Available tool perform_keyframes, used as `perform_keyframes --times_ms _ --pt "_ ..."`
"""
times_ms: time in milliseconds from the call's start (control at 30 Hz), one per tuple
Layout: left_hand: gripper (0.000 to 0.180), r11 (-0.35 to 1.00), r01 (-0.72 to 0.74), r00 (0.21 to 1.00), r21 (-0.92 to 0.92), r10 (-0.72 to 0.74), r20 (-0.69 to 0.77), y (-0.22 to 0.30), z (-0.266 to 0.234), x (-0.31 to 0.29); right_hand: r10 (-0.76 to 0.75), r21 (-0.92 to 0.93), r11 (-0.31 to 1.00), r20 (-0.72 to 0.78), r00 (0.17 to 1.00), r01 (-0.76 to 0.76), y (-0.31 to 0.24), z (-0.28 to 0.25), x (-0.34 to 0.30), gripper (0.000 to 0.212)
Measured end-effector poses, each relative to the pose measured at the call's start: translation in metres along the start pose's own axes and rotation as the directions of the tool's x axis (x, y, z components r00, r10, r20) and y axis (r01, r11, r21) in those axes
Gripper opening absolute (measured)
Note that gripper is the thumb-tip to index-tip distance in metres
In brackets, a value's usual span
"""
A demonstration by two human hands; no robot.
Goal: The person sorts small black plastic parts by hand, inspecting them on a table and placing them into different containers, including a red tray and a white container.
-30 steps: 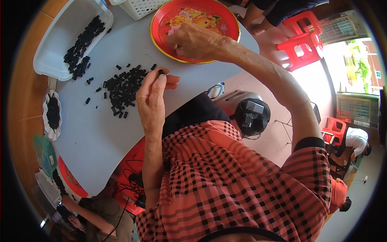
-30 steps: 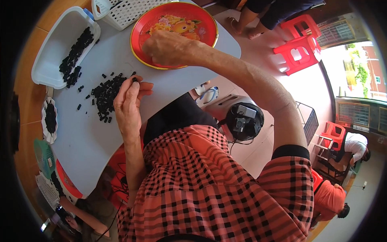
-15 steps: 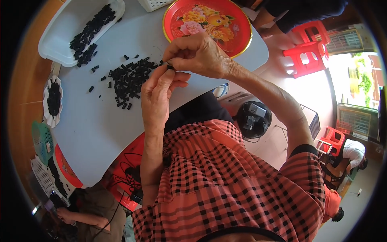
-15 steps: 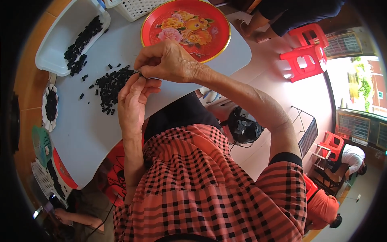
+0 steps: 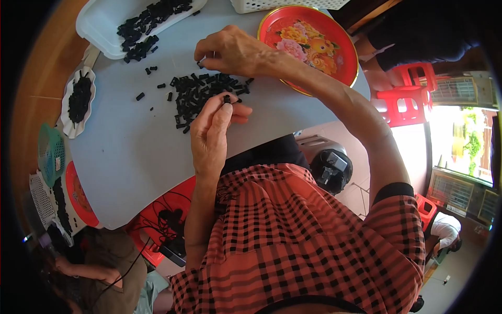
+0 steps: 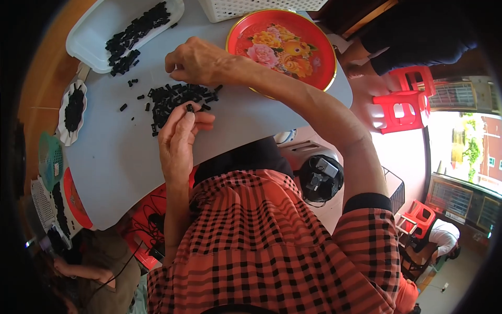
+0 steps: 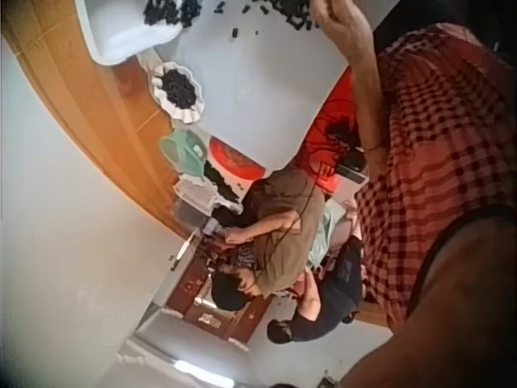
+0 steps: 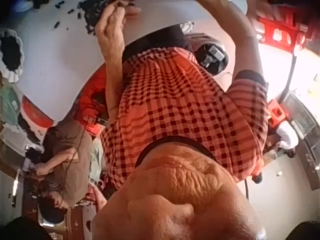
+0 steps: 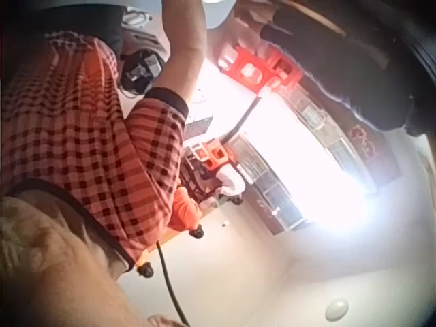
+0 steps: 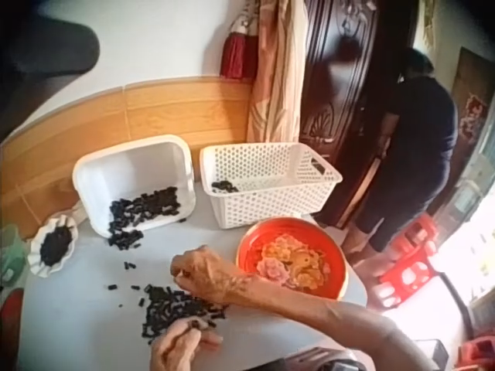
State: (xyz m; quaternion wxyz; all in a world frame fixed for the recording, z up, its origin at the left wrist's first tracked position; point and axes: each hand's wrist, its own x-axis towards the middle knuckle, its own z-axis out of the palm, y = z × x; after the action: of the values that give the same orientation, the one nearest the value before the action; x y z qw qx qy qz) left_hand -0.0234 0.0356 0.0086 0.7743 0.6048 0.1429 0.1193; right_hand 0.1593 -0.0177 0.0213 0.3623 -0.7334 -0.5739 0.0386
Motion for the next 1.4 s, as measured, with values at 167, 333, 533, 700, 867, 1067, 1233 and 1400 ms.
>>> perform_keyframes --times_ms 167,333,533,700,867,1067,1233,1400 --pt "0.028 1.0 0.019 0.999 -0.012 -0.02 -0.05 0.0 -0.013 0.0 0.074 -0.242 0.97 0.154 0.985 -0.035 -0.005 0.014 0.017 0.018" --pt "0.027 0.99 0.013 0.999 -0.141 -0.018 -0.034 0.003 -0.015 0.005 0.023 -0.208 0.978 0.144 0.989 0.007 0.0 0.008 0.017 0.013" --pt "0.026 0.973 0.023 1.0 -0.229 -0.025 -0.004 -0.001 -0.015 0.01 0.166 0.176 0.968 0.076 0.983 -0.177 -0.028 -0.013 -0.018 0.014" --pt "0.025 0.974 0.038 0.999 -0.223 -0.029 0.044 -0.006 -0.008 0.012 0.161 0.14 0.978 -0.057 0.985 -0.152 -0.017 -0.01 -0.038 0.015" --pt "0.024 0.98 0.007 0.999 -0.197 -0.016 -0.047 -0.002 -0.015 -0.002 0.101 0.111 0.989 -0.024 0.995 -0.098 -0.021 -0.017 -0.042 0.014" --pt "0.024 0.987 -0.027 0.99 -0.157 0.005 -0.138 0.001 -0.036 -0.015 0.084 0.115 0.99 0.009 0.996 -0.085 -0.029 -0.008 -0.061 0.013" --pt "0.025 0.987 -0.064 0.989 -0.151 0.042 -0.143 -0.001 -0.041 -0.018 0.045 0.024 0.999 0.02 0.999 -0.045 -0.043 -0.003 -0.075 0.013" --pt "0.024 0.99 -0.03 0.991 -0.136 0.012 -0.132 -0.001 -0.033 -0.019 0.074 -0.203 0.977 0.043 0.996 -0.064 -0.043 0.004 -0.082 0.017"
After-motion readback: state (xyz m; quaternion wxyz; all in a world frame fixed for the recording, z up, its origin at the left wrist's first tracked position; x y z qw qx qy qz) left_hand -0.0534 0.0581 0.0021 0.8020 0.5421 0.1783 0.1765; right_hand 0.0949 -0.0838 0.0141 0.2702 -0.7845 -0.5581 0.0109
